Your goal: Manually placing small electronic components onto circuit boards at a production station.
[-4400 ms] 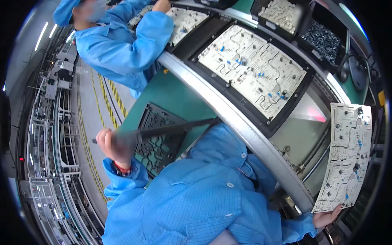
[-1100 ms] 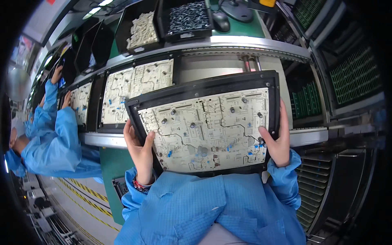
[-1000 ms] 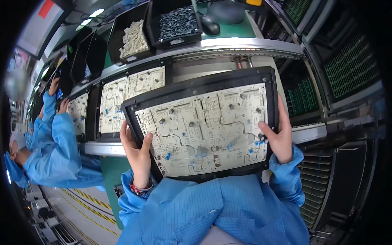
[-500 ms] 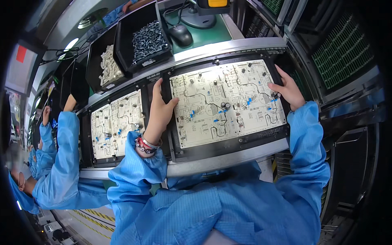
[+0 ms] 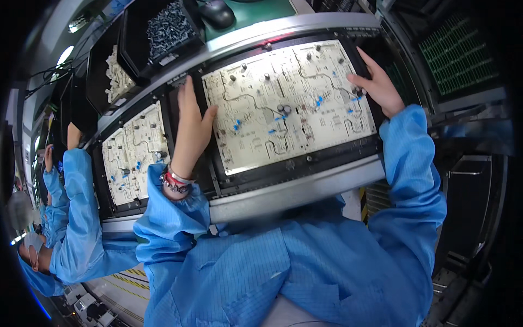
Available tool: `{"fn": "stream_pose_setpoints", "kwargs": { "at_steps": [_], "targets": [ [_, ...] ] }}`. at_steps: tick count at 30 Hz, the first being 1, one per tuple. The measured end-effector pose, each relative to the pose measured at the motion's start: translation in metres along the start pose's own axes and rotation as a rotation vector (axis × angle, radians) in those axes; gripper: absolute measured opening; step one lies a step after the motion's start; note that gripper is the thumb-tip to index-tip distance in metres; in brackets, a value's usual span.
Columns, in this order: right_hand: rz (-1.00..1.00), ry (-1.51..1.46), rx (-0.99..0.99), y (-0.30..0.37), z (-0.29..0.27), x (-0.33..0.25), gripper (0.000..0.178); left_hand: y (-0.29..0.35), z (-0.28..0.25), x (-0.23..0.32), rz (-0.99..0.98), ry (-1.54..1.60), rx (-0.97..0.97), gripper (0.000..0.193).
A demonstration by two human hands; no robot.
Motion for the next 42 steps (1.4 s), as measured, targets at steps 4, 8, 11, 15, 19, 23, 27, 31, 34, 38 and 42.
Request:
{"fn": "stream_pose_setpoints", "kwargs": {
  "at_steps": [4, 8, 11, 15, 19, 23, 27, 31, 34, 38, 42],
  "targets": [
    [-0.379, 0.414, 0.375, 0.023, 0.002, -0.011, 0.063, 0.018, -0.028, 0.054, 0.305, -0.164, -0.163, 0.044],
    [-0.549, 0.631, -0.212, 0.089, 0.044, -0.058, 0.04, 0.058, -0.044, 0.068, 0.31, -0.124, -0.524, 0.031],
    [-0.662, 0.692, -0.526, 0.1, 0.079, -0.038, 0.04, 0.061, -0.049, 0.056, 0.34, -0.05, -0.592, 0.03],
    [-0.768, 0.698, -0.499, 0.089, 0.08, -0.034, 0.03, 0.056, -0.057, 0.048, 0.401, 0.011, -0.669, 0.037],
    [-0.939, 0.728, -0.481, 0.072, 0.079, -0.036, 0.022, 0.051, -0.057, 0.044, 0.435, 0.033, -0.719, 0.04],
    [-0.954, 0.657, -0.474, 0.066, 0.084, -0.04, 0.02, 0.042, -0.057, 0.044, 0.466, 0.023, -0.736, 0.037],
    [-0.808, 0.527, -0.278, 0.067, 0.044, -0.05, 0.024, 0.029, -0.058, 0.038, 0.634, -0.064, -0.774, 0.038],
    [-0.637, 0.587, -0.24, 0.079, -0.023, -0.041, 0.032, 0.001, -0.045, 0.032, 0.706, 0.092, -0.866, 0.037],
    [-0.512, 0.664, -0.338, 0.093, -0.021, -0.027, 0.038, -0.01, -0.044, 0.03, 0.765, 0.094, -0.918, 0.039],
    [-0.535, 0.696, -0.353, 0.086, -0.018, -0.016, 0.042, -0.017, -0.044, 0.031, 0.733, 0.113, -0.939, 0.032],
    [-0.77, 0.9, -0.173, 0.089, -0.016, -0.005, 0.025, -0.035, -0.058, 0.032, 0.522, 0.175, -1.038, 0.018]
  ]
}}
Point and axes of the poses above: each hand's wrist, its own y-axis away from the middle knuckle, its own z-axis out of the palm, x = y × z, the point moved 1 cm from there along -y, towards the middle knuckle, and after that the axes turned 8 degrees about z, right-handed, at the moved point
